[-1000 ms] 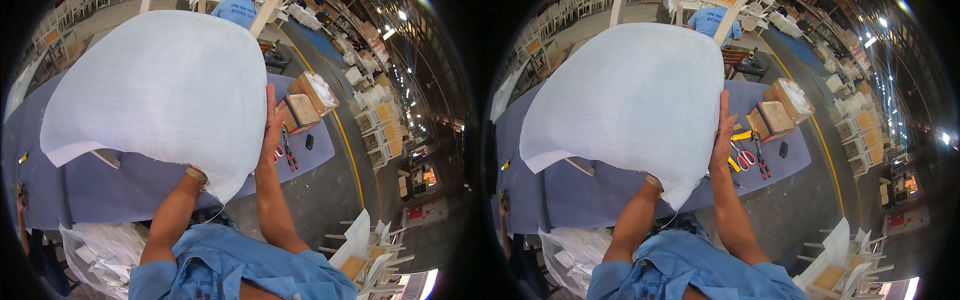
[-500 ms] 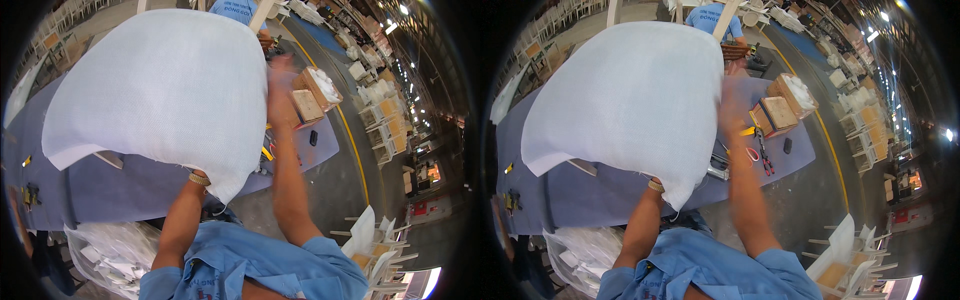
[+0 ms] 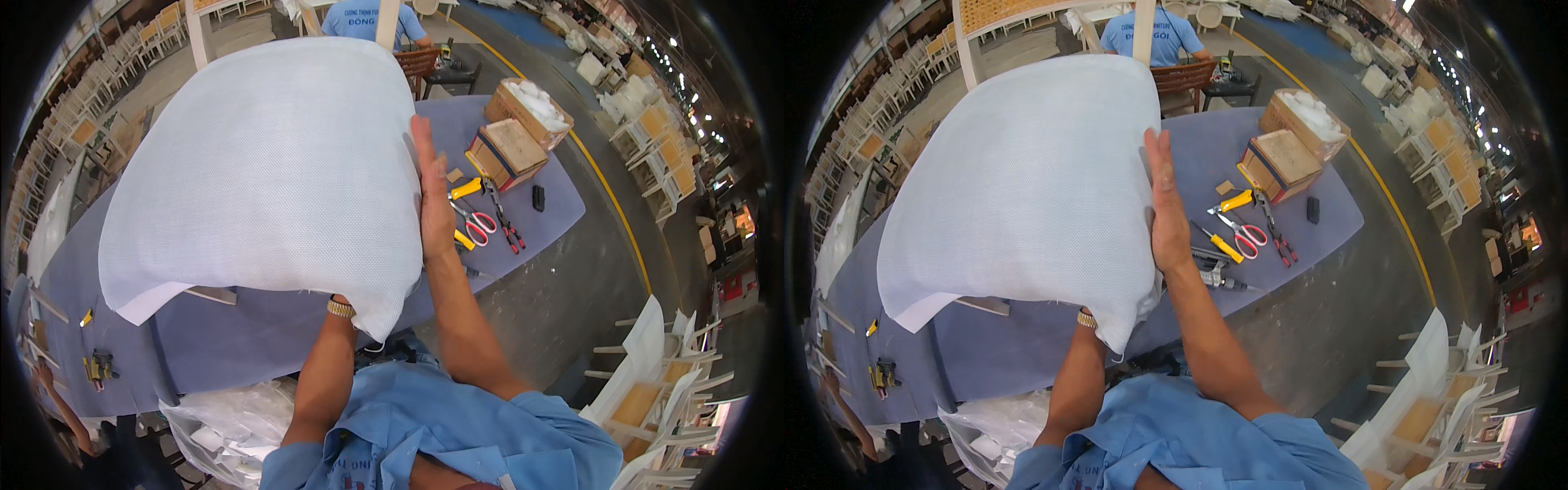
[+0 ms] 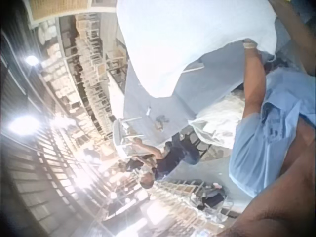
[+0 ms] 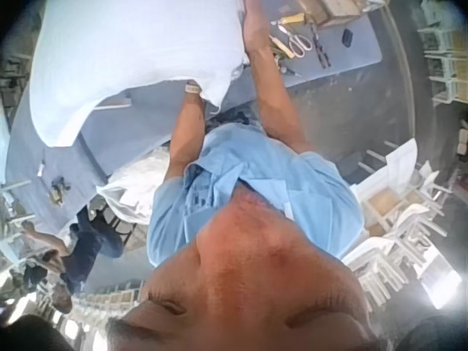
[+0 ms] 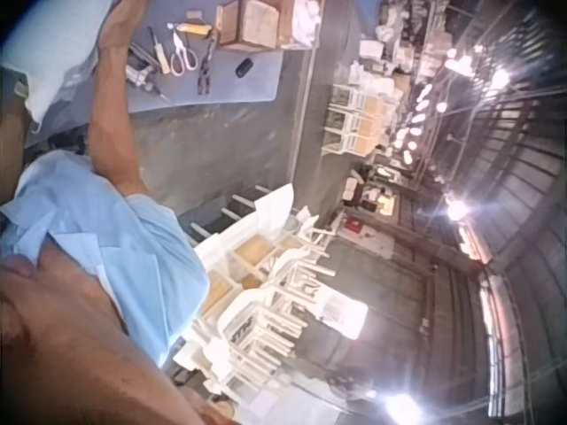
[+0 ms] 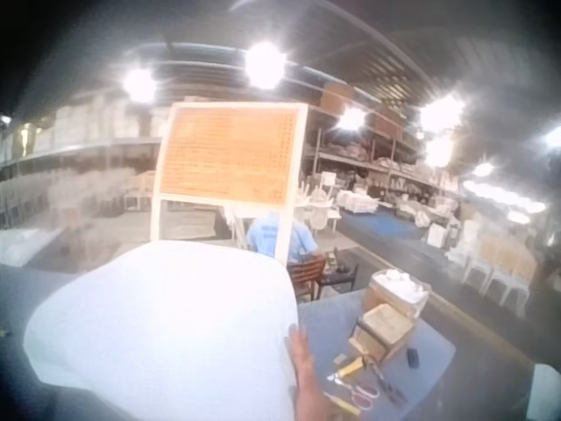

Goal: The person covers a chair seat with white fabric, using a staple gun to secure the material to the underside. They trim excess fabric with scissors, fold edges neatly, and use a screwdriver to tuck and smooth the fabric around the seat frame.

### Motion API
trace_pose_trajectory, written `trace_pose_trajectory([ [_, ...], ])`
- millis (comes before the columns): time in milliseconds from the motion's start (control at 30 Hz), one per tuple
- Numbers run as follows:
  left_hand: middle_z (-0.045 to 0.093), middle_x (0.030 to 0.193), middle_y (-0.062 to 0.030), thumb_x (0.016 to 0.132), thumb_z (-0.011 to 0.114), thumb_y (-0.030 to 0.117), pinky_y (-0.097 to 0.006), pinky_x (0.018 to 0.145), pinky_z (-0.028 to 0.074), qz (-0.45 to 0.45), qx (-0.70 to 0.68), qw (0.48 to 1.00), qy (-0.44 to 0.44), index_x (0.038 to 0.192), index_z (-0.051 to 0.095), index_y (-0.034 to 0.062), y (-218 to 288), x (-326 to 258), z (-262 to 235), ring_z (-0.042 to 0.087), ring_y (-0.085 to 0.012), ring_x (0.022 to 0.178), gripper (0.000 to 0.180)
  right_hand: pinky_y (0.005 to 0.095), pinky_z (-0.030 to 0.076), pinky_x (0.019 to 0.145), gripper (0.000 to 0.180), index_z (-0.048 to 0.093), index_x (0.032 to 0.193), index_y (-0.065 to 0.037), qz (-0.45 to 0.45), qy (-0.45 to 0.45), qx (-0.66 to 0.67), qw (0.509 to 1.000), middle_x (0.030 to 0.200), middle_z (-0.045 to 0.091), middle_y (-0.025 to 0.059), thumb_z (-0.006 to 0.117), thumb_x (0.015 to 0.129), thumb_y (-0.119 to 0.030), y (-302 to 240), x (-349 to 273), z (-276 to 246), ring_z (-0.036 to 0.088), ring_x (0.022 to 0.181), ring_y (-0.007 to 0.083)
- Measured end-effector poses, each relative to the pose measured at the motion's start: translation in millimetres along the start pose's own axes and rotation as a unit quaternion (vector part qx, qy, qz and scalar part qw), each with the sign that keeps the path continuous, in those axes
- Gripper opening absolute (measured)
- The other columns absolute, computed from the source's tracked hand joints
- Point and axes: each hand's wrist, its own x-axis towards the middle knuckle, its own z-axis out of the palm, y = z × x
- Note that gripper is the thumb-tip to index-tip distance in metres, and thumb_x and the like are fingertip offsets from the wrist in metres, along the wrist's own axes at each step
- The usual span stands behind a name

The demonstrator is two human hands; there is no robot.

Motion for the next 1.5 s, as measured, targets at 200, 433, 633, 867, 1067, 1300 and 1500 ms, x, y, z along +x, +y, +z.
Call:
trace_pose_trajectory([
  [200, 0.053, 0.142, -0.0110, 0.093, 0.060, 0.043, -0.040, 0.109, 0.043, 0.000, 0.017, 1.000, -0.005, 0.147, 0.043, 0.0068, 15, 3, -6, 0.050, -0.0270, 0.133, 0.068, 0.0397, 0.000, 0.125, 0.073, 0.023, 0.160, -0.005, -0.008, 0.056, 0.140, 0.989, 0.168, 0.010, 0.0182, 0.017, 0.108, -0.056, 35, -22, 4, 0.003, 0.157, 0.0271],
  [433, 0.053, 0.141, -0.0109, 0.092, 0.061, 0.041, -0.040, 0.108, 0.043, 0.013, 0.057, 0.998, 0.002, 0.146, 0.043, 0.0066, 36, 10, -12, 0.050, -0.0266, 0.132, 0.067, 0.0380, 0.010, 0.125, 0.067, 0.027, 0.159, -0.006, -0.062, 0.106, 0.175, 0.977, 0.165, 0.025, 0.0162, 0.020, 0.109, -0.050, 81, 18, 0, 0.019, 0.153, 0.0289],
  [633, 0.053, 0.141, -0.0108, 0.092, 0.062, 0.040, -0.039, 0.108, 0.043, 0.041, 0.114, 0.991, 0.052, 0.146, 0.044, 0.0065, 27, -40, -17, 0.051, -0.0262, 0.132, 0.066, 0.0342, 0.037, 0.113, 0.057, 0.041, 0.154, -0.008, 0.025, 0.039, 0.081, 0.996, 0.152, 0.047, 0.0159, 0.048, 0.107, -0.040, 105, 30, -44, 0.048, 0.136, 0.0237],
  [867, 0.054, 0.140, -0.0108, 0.091, 0.063, 0.038, -0.038, 0.108, 0.044, 0.063, 0.173, 0.972, 0.146, 0.146, 0.044, 0.0063, 29, -89, -19, 0.051, -0.0257, 0.131, 0.066, 0.0357, 0.057, 0.082, 0.052, 0.056, 0.130, -0.003, 0.557, 0.183, 0.248, 0.772, 0.110, 0.067, 0.0123, 0.064, 0.098, -0.043, 219, -199, -145, 0.068, 0.101, 0.0200],
  [1067, 0.054, 0.139, -0.0107, 0.091, 0.065, 0.036, -0.037, 0.107, 0.044, 0.079, 0.239, 0.951, 0.180, 0.145, 0.044, 0.0061, 37, -105, -3, 0.052, -0.0253, 0.130, 0.065, 0.0342, 0.053, 0.072, 0.060, 0.052, 0.131, -0.009, 0.514, 0.387, 0.418, 0.642, 0.108, 0.062, 0.0109, 0.074, 0.090, -0.048, 280, -215, -162, 0.062, 0.081, 0.0161],
  [1300, 0.055, 0.138, -0.0106, 0.091, 0.066, 0.035, -0.036, 0.107, 0.044, 0.100, 0.268, 0.935, 0.209, 0.145, 0.045, 0.0059, 37, -104, 14, 0.052, -0.0249, 0.130, 0.065, 0.0331, 0.046, 0.056, 0.041, 0.067, 0.105, -0.009, 0.517, 0.284, 0.290, 0.754, 0.091, 0.062, 0.0040, 0.082, 0.084, -0.042, 275, -172, -184, 0.055, 0.063, 0.0116],
  [1500, 0.055, 0.138, -0.0106, 0.090, 0.067, 0.033, -0.036, 0.106, 0.045, 0.104, 0.278, 0.924, 0.239, 0.144, 0.045, 0.0058, 28, -103, 20, 0.052, -0.0245, 0.129, 0.064, 0.0418, 0.054, 0.071, 0.039, 0.068, 0.109, -0.007, 0.232, 0.038, -0.240, 0.942, 0.101, 0.068, 0.0103, 0.080, 0.078, -0.027, 243, -169, -225, 0.068, 0.080, 0.0293],
])
